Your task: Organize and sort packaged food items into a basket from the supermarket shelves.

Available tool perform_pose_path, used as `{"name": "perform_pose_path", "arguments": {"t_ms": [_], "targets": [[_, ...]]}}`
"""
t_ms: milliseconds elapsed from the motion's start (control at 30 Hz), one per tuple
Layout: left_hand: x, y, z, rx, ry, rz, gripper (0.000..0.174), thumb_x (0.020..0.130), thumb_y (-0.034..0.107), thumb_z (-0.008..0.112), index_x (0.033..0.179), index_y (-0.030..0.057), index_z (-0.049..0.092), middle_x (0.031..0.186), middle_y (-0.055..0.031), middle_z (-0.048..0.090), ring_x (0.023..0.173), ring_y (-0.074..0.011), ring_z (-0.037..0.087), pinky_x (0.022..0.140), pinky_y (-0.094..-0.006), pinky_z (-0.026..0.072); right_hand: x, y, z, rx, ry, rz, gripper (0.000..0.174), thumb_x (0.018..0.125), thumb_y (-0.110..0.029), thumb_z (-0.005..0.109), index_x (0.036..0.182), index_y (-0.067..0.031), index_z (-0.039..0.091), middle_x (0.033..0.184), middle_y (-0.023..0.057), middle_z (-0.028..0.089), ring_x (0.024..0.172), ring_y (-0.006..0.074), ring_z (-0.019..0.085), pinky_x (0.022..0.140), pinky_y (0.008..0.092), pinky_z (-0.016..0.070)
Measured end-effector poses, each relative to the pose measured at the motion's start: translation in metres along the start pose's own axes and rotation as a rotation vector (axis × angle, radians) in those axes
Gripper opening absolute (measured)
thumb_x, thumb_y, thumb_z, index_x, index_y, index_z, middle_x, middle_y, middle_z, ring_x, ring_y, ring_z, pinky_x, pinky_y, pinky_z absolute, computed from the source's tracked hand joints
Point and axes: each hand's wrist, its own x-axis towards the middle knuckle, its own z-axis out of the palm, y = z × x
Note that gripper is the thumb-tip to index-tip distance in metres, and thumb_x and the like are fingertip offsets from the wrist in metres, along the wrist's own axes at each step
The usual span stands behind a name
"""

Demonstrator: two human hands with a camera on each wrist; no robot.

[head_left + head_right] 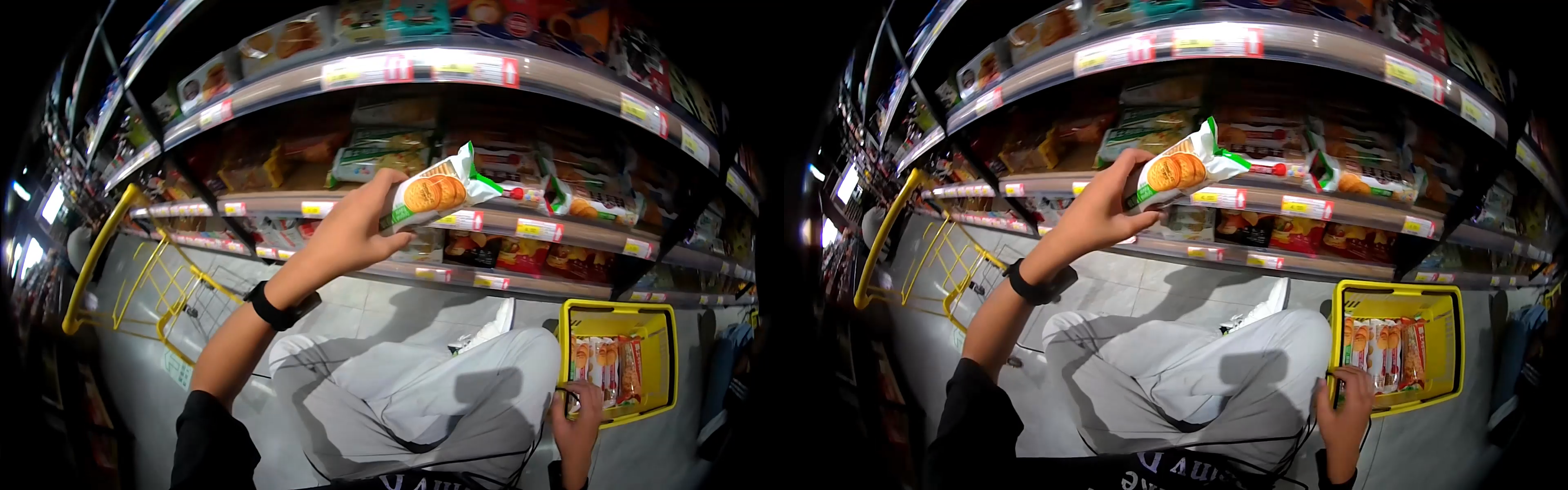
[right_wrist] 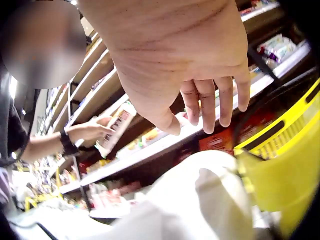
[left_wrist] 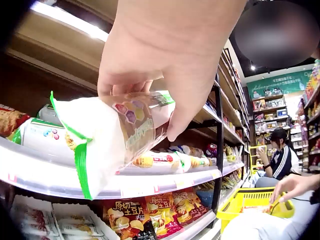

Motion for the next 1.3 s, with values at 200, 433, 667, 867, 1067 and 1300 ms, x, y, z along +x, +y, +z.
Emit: {"name": "perform_pose_path", "arguments": {"t_ms": [200,433,667,867,1067,1300], "targets": [[0.049,0.009,0.028,0.115,-0.027,0.179,0.070,0.078,0.014,0.079,0.140,0.0055,0.047,0.122,-0.0184,0.062,0.105,-0.0393,0.059,0.092,-0.0457,0.0451,-0.043,0.066,-0.029,-0.414,0.169,0.087,0.028,0.082,-0.013,0.075,0.103,-0.0001,0.063,0.105,0.0181,0.063,0.106,0.0387,0.056,0.101,0.0507,0.0393],[0.131,0.043,0.052,0.185,-0.129,-0.006,0.067,0.086,0.021,0.079,0.142,0.0012,0.047,0.124,-0.0218,0.061,0.108,-0.0366,0.059,0.092,-0.0380,0.0470,-0.041,0.087,-0.020,-0.475,0.120,-0.001,0.020,0.080,-0.023,0.073,0.083,-0.0041,0.067,0.081,0.0110,0.066,0.087,0.0312,0.059,0.101,0.0468,0.0374],[0.218,0.052,0.106,0.316,-0.127,0.261,0.065,0.094,0.026,0.072,0.146,-0.0011,0.045,0.125,-0.0273,0.063,0.115,-0.0353,0.063,0.097,-0.0404,0.0502,-0.045,0.110,-0.020,-0.494,0.103,-0.008,0.026,0.072,-0.032,0.075,0.081,-0.0097,0.068,0.075,0.0064,0.065,0.076,0.0303,0.062,0.078,0.0456,0.0418],[0.343,0.059,0.191,0.210,-0.358,0.349,0.056,0.098,0.025,0.065,0.146,0.0030,0.048,0.128,-0.0220,0.066,0.100,-0.0298,0.069,0.087,-0.0413,0.0562,-0.044,0.115,-0.024,-0.460,0.150,-0.056,0.034,0.071,-0.043,0.075,0.076,-0.0113,0.066,0.070,0.0048,0.062,0.067,0.0262,0.061,0.072,0.0423,0.0433],[0.396,0.060,0.233,0.185,-0.463,0.231,0.055,0.097,0.025,0.065,0.144,0.0030,0.049,0.128,-0.0222,0.065,0.101,-0.0303,0.068,0.088,-0.0418,0.0557,-0.044,0.117,-0.022,-0.440,0.087,0.046,0.037,0.065,-0.044,0.078,0.083,-0.0136,0.069,0.075,0.0050,0.066,0.071,0.0274,0.064,0.075,0.0441,0.0437],[0.401,0.042,0.238,0.169,-0.463,0.218,0.053,0.096,0.024,0.065,0.143,0.0029,0.050,0.128,-0.0223,0.065,0.103,-0.0308,0.068,0.089,-0.0425,0.0552,-0.039,0.112,-0.029,-0.429,0.107,-0.001,0.040,0.072,-0.049,0.078,0.077,-0.0111,0.065,0.071,0.0040,0.062,0.068,0.0230,0.061,0.069,0.0378,0.0426]]}}
